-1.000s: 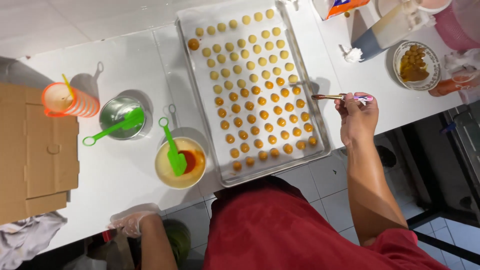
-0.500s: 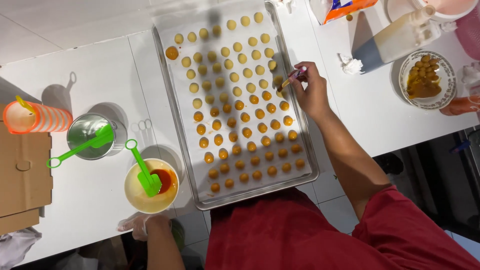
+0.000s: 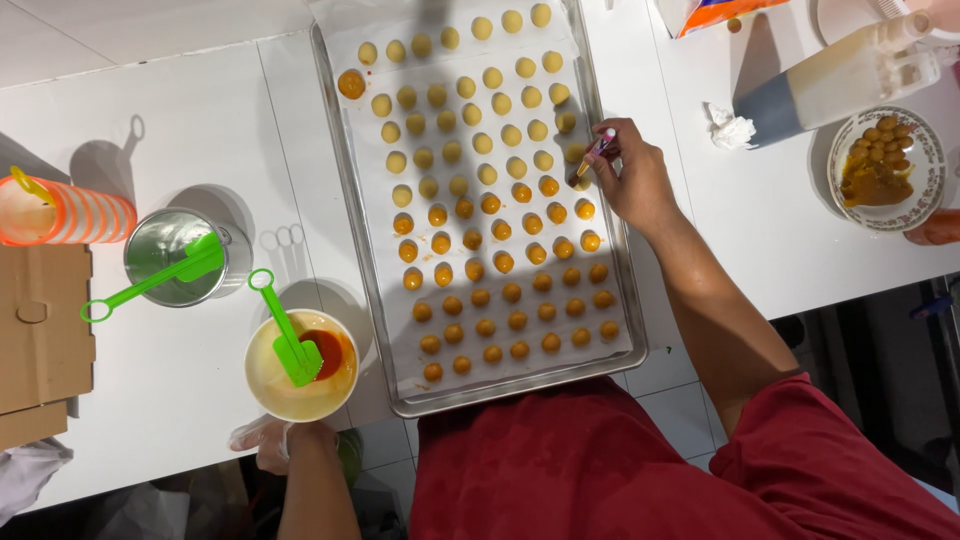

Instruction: The person is applying egg wash to a tray of small cookies using a small brush.

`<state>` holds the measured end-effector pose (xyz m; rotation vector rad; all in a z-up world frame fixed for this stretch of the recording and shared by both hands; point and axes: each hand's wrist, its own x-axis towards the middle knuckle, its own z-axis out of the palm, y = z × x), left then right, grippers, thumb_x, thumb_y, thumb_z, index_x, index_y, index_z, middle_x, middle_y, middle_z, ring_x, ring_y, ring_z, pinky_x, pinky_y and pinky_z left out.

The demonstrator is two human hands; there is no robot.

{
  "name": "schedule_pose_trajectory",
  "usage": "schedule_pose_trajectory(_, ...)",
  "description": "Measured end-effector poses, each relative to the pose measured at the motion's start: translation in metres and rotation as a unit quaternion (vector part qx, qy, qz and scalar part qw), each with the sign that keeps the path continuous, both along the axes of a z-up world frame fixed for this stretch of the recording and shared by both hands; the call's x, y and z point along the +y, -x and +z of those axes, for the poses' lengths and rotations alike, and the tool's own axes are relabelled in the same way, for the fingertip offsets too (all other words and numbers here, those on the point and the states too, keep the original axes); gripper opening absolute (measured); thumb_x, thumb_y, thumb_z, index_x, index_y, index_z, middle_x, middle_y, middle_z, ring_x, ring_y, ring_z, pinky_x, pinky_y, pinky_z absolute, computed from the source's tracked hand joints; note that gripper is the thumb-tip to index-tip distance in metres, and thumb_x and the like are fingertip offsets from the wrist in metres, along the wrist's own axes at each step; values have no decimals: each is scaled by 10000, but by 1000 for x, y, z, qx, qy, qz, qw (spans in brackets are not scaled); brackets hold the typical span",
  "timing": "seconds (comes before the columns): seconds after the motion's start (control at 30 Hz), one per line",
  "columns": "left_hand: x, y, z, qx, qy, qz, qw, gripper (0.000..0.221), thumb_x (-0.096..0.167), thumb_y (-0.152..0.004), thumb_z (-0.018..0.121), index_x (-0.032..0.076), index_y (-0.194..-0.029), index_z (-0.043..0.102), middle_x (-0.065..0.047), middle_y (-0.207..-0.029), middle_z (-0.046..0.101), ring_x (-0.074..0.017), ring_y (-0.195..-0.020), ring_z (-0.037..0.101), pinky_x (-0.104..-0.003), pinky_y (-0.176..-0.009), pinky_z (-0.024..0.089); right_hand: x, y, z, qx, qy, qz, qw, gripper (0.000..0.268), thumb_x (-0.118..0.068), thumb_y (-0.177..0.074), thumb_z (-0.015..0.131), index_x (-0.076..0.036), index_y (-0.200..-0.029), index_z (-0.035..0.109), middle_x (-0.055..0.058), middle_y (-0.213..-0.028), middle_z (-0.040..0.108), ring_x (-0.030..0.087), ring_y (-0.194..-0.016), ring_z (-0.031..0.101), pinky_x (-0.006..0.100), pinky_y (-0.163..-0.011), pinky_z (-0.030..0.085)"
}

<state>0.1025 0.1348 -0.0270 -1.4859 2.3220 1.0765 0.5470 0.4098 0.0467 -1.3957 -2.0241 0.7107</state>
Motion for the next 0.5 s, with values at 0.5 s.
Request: schedule_pose_trajectory(0.5, 9, -4, 16, -14, -29, 32, 999, 795, 766, -814, 190, 150, -1004, 656, 71, -970, 720, -194, -980, 689, -366, -817, 563, -20, -21, -12, 156, -54, -61, 984, 241, 57, -1033, 695, -39, -1167, 520, 109, -997, 689, 221, -975, 707, 325, -856, 589)
